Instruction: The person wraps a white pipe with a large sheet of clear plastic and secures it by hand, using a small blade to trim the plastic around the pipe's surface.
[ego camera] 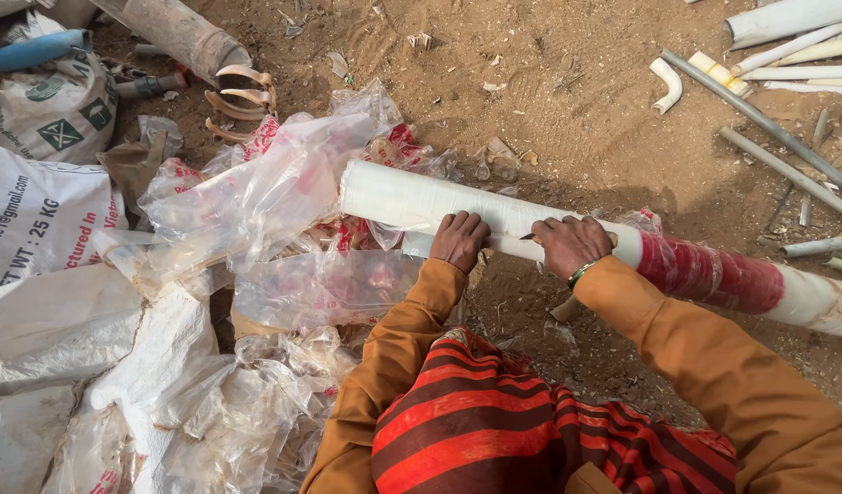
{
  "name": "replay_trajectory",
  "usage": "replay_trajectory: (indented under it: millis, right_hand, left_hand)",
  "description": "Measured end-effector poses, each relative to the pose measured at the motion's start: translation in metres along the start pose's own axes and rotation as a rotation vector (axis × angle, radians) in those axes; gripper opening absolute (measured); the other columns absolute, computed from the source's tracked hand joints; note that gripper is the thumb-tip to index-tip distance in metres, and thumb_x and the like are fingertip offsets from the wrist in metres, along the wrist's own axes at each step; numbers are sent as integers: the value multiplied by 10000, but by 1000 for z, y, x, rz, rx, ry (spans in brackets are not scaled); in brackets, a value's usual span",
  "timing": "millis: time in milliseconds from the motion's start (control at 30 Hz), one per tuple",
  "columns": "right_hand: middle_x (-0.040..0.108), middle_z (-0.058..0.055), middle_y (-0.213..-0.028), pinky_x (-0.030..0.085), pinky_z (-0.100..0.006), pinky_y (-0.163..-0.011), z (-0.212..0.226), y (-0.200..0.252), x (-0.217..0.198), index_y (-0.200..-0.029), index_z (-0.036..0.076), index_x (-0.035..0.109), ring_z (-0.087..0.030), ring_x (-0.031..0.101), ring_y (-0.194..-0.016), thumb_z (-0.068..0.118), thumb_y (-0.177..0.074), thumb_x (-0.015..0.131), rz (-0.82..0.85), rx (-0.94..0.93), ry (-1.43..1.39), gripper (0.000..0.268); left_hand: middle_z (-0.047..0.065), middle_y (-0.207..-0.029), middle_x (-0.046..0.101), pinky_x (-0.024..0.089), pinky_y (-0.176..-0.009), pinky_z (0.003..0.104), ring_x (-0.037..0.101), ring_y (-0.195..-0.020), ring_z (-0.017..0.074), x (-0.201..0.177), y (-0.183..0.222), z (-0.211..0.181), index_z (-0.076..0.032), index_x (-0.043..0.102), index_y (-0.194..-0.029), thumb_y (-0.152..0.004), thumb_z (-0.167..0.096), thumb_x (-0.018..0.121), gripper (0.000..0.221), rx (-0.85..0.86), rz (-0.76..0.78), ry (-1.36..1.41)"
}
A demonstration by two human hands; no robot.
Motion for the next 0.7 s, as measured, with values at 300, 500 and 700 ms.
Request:
replay_trajectory:
  millis: [300,500,700]
  right_hand:
    - [750,-42,-1015,532,-442,-793,-3,38,24,-1050,184,663,-267,713,-924,187,-909,554,4,51,-40,179]
    - [753,-60,-857,538,-454,-773,29,-22,-22,-1001,167,657,-273,722,-868,259,-967,590,-209,-96,-135,119]
    - [753,-55,-869,575,-429,-624,43,-59,-26,-1081,155,619,-297,745,-751,106,-868,620,-40,-255,133,218]
  left_hand:
    - [67,-882,589,460,-827,405,564,-896,273,18,11,7,-74,620,-828,-804,-153,722,131,-38,-228,113]
    - [46,-883,590,468,-824,392,572,-898,256,20,13,4,-82,631,-808,-793,-149,736,125,-38,-233,110]
    - [40,-886,588,472,-816,388,569,-887,247,25,17,9,-87,661,-844,-785,-150,740,116,5,-255,129]
Point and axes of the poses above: each hand's wrist, its own y-axis away from the middle knuckle, its own x-axis out of the palm, z = x × y, the point moved 1 cm from there along -y, towards the middle knuckle
